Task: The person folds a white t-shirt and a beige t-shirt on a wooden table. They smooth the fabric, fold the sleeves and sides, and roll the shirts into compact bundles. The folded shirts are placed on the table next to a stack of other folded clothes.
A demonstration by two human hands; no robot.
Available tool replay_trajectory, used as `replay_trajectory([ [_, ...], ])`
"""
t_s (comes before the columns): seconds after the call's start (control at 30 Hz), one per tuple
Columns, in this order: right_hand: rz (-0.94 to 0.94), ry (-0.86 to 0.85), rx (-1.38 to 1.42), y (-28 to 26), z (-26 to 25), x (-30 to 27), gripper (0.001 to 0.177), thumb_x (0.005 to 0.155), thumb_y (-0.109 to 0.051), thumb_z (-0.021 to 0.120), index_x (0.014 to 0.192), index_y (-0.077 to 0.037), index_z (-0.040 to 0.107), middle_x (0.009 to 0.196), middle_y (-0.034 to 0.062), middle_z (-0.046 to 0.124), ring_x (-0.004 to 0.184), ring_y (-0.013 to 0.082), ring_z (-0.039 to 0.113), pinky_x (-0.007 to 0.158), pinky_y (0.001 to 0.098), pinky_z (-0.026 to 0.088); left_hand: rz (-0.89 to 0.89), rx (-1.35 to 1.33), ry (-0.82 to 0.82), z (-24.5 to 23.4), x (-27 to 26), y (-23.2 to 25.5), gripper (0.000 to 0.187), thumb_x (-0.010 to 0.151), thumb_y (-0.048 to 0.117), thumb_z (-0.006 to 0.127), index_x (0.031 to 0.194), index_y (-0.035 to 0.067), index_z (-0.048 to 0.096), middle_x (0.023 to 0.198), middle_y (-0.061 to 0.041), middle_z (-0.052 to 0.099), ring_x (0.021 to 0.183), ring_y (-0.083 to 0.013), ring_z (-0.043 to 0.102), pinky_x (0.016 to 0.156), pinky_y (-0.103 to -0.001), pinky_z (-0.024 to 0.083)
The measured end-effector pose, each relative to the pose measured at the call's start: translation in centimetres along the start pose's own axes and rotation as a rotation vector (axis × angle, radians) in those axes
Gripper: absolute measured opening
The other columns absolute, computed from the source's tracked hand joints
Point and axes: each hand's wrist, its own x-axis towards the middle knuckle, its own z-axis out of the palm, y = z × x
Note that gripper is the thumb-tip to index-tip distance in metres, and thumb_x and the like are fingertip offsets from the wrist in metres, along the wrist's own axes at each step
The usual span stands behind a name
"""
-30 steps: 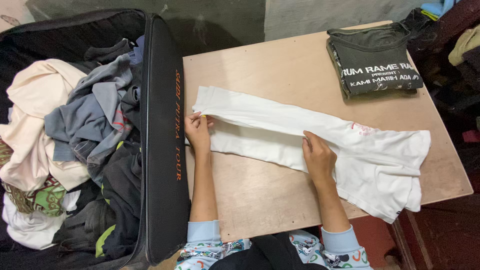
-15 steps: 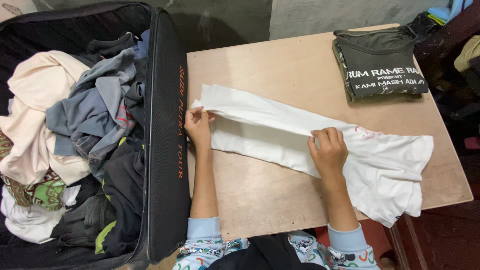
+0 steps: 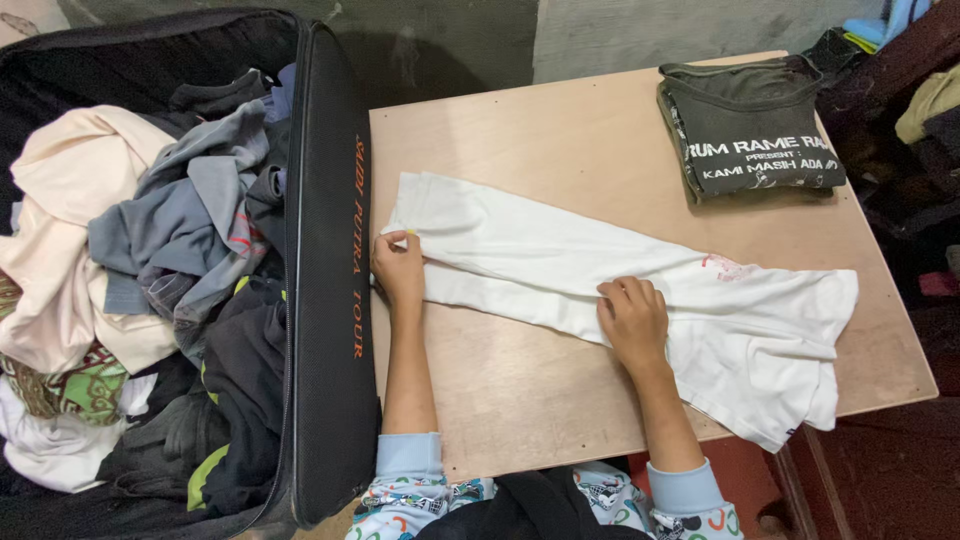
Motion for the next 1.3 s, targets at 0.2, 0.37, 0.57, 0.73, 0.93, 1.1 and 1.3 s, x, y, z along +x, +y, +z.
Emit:
replay_trajectory([
  [0.2, 0.081, 0.043, 0.072, 0.5, 0.1, -1.2, 0.027, 0.083, 0.004, 0.071, 0.105, -0.012, 0.073, 0.105, 0.0034, 0.065, 0.100, 0.0255, 0.059, 0.088, 0.0389, 0.049, -0.020, -0.038, -0.067, -1.2, -1.1, 0.5, 0.022, 0.086, 0.005, 0.068, 0.108, 0.003, 0.067, 0.089, -0.012, 0.068, 0.061, -0.0161, 0.059, 0.061, -0.033, 0.047],
  [0.37, 0.111, 0.097, -0.022, 0.5, -0.2, -1.4, 0.029, 0.078, 0.004, 0.072, 0.103, -0.011, 0.074, 0.103, 0.0063, 0.064, 0.097, 0.0283, 0.059, 0.088, 0.0424, 0.048, 0.168, -0.032, -0.063, -0.9, -0.9, -0.9, 0.028, 0.086, -0.002, 0.063, 0.111, 0.003, 0.075, 0.113, -0.009, 0.068, 0.068, -0.0146, 0.058, 0.064, -0.031, 0.050],
  [0.57, 0.120, 0.111, -0.004, 1.8, -0.6, -0.6, 0.027, 0.080, 0.005, 0.072, 0.104, -0.008, 0.072, 0.106, 0.0079, 0.064, 0.100, 0.0300, 0.060, 0.090, 0.0433, 0.049, 0.154, -0.116, -0.107, -0.3, 0.3, 0.8, 0.032, 0.090, -0.002, 0.065, 0.121, -0.001, 0.069, 0.124, -0.008, 0.063, 0.066, -0.0083, 0.060, 0.062, -0.025, 0.051],
  [0.73, 0.149, 0.223, 0.026, 2.5, -1.6, 0.0, 0.027, 0.083, 0.009, 0.070, 0.106, -0.005, 0.071, 0.109, 0.0105, 0.063, 0.102, 0.0311, 0.059, 0.091, 0.0424, 0.051, 0.155, -0.285, -0.072, -0.7, 0.0, 3.2, 0.038, 0.094, -0.002, 0.065, 0.132, -0.003, 0.068, 0.124, -0.011, 0.063, 0.069, -0.0103, 0.050, 0.061, -0.026, 0.046],
  [0.93, 0.125, 0.085, 0.035, 1.5, -0.9, -1.4, 0.024, 0.080, 0.007, 0.070, 0.098, -0.008, 0.074, 0.105, 0.0058, 0.064, 0.099, 0.0286, 0.060, 0.088, 0.0409, 0.051, 0.031, 0.067, -0.084, -1.6, -1.8, 1.4, 0.038, 0.090, 0.005, 0.064, 0.128, 0.001, 0.068, 0.137, -0.014, 0.057, 0.076, -0.0188, 0.066, 0.074, -0.033, 0.054],
  [1.1, 0.113, 0.070, 0.036, 1.6, -0.7, -1.8, 0.023, 0.080, 0.006, 0.070, 0.099, -0.007, 0.075, 0.103, 0.0046, 0.065, 0.098, 0.0269, 0.059, 0.089, 0.0400, 0.049, 0.210, 0.229, -0.042, -2.0, -2.5, 2.3, 0.040, 0.094, 0.005, 0.063, 0.134, 0.000, 0.065, 0.139, -0.019, 0.055, 0.121, -0.0329, 0.061, 0.100, -0.039, 0.051],
  [1.3, 0.168, -0.049, -0.027, 1.9, -0.7, -0.8, 0.014, 0.081, -0.005, 0.068, 0.093, -0.011, 0.074, 0.099, 0.0030, 0.066, 0.096, 0.0253, 0.061, 0.085, 0.0413, 0.046, 0.197, 0.709, -0.080, -2.2, -4.6, 6.3, 0.059, 0.082, 0.002, 0.062, 0.141, 0.005, 0.054, 0.159, -0.025, 0.026, 0.142, -0.0447, 0.034, 0.106, -0.058, 0.030],
])
